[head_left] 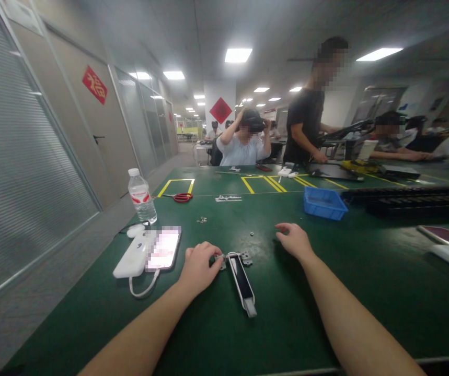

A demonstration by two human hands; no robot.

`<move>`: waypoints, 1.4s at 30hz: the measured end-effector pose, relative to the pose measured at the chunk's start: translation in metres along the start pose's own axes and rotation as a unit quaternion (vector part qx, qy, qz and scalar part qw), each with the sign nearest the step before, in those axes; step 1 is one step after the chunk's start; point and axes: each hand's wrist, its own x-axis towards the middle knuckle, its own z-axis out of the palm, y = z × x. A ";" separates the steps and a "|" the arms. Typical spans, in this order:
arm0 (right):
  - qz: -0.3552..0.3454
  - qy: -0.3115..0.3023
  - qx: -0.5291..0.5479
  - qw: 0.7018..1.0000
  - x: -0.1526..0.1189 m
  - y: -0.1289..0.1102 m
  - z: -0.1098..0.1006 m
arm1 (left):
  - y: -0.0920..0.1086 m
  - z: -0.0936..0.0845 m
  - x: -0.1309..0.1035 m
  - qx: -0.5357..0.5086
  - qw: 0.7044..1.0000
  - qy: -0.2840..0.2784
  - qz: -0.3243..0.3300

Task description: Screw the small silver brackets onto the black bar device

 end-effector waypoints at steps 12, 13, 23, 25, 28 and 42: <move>-0.163 -0.101 -0.089 0.977 -0.026 -0.030 0.025 | 0.001 0.002 0.000 -0.008 1.000 -0.006 0.001; -0.167 -0.108 -0.094 0.976 -0.027 -0.031 0.026 | 0.001 0.002 0.000 -0.009 1.000 -0.007 0.001; -0.148 -0.108 -0.082 0.980 -0.028 -0.035 0.022 | -0.001 0.004 -0.001 -0.011 1.000 -0.009 0.004; -0.148 -0.106 -0.072 0.981 -0.027 -0.036 0.020 | -0.002 0.004 -0.001 -0.013 1.000 -0.009 0.005; -0.146 -0.101 -0.055 0.983 -0.026 -0.035 0.020 | -0.002 0.005 -0.001 -0.016 1.000 -0.006 0.009; -0.160 -0.083 0.044 0.983 -0.023 -0.039 0.023 | -0.001 0.004 0.000 -0.017 1.000 0.011 0.009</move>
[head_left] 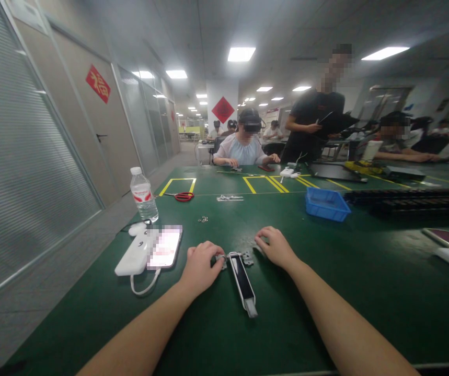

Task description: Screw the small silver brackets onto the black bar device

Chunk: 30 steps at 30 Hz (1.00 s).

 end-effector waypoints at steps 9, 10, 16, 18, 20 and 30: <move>0.076 -0.073 0.451 0.886 -0.007 -0.042 0.005 | 0.006 -0.005 -0.003 -0.006 0.997 0.055 0.056; 0.083 -0.087 0.472 0.873 -0.009 -0.047 0.004 | 0.007 -0.006 -0.004 -0.004 0.996 0.060 0.064; 0.099 -0.151 0.525 0.832 -0.017 -0.062 0.000 | 0.009 -0.006 -0.006 -0.007 0.988 0.102 0.114; 0.099 -0.162 0.522 0.832 -0.018 -0.065 0.000 | 0.009 -0.004 -0.006 -0.017 0.983 0.125 0.135; 0.096 -0.164 0.515 0.836 -0.018 -0.067 0.001 | 0.009 -0.003 -0.006 -0.026 0.977 0.143 0.153; 0.055 -0.163 0.487 0.856 -0.022 -0.073 0.012 | 0.011 -0.001 -0.005 -0.030 0.975 0.165 0.146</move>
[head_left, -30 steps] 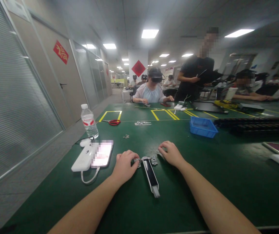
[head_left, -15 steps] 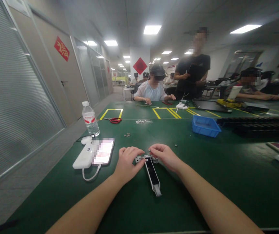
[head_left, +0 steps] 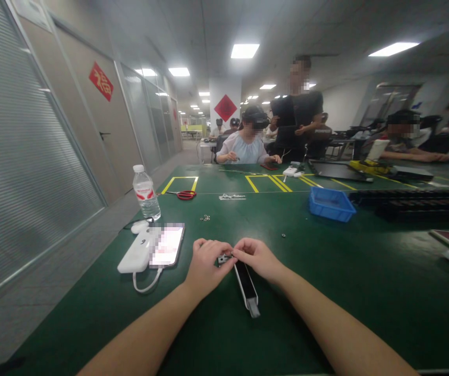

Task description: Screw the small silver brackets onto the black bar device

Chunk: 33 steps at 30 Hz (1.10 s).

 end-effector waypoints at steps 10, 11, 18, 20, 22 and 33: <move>-0.017 -0.006 -0.018 1.000 0.000 0.006 -0.001 | 0.000 0.001 -0.001 -0.008 1.000 0.006 -0.011; -0.019 -0.007 -0.020 1.000 0.000 0.005 -0.001 | 0.001 0.000 -0.001 -0.008 1.000 0.007 -0.010; -0.029 -0.006 -0.049 0.998 0.001 0.000 -0.010 | -0.002 -0.002 0.002 0.011 0.999 -0.017 -0.033; -0.026 0.012 -0.072 0.997 0.003 0.000 -0.017 | -0.008 -0.004 0.003 0.018 0.997 -0.037 -0.064; -0.027 0.037 -0.106 0.993 0.005 0.003 -0.026 | -0.014 -0.006 0.004 0.021 0.992 -0.068 -0.104; -0.026 0.038 -0.322 0.946 0.004 0.008 -0.044 | -0.017 -0.009 0.006 0.027 0.967 -0.195 -0.161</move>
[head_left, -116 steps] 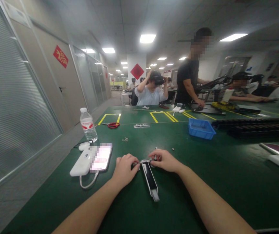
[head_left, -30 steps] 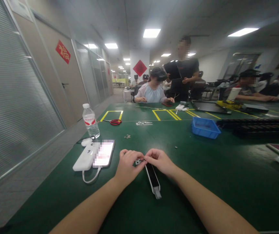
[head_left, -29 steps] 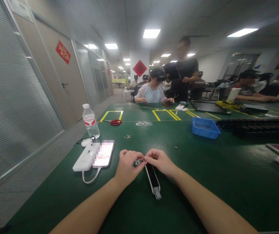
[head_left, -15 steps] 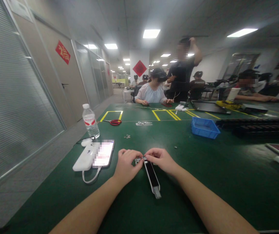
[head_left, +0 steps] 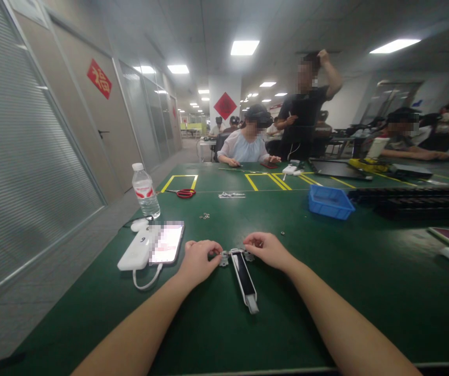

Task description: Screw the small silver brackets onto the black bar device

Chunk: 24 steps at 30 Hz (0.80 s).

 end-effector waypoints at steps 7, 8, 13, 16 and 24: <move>-0.045 -0.025 -0.078 0.996 -0.004 -0.009 -0.001 | -0.001 0.007 0.000 -0.009 0.999 0.031 0.028; -0.052 -0.026 -0.088 0.994 -0.004 -0.008 -0.001 | -0.002 0.008 0.000 -0.009 0.999 0.031 0.027; -0.074 -0.028 -0.121 0.990 -0.003 -0.008 -0.002 | -0.002 0.009 0.001 -0.006 0.999 0.037 0.025; -0.067 -0.031 -0.128 0.989 -0.003 -0.009 -0.003 | -0.002 0.010 0.001 -0.004 0.999 0.039 0.028; -0.061 -0.034 -0.127 0.989 -0.005 -0.010 -0.005 | -0.002 0.010 0.002 -0.005 0.999 0.034 0.032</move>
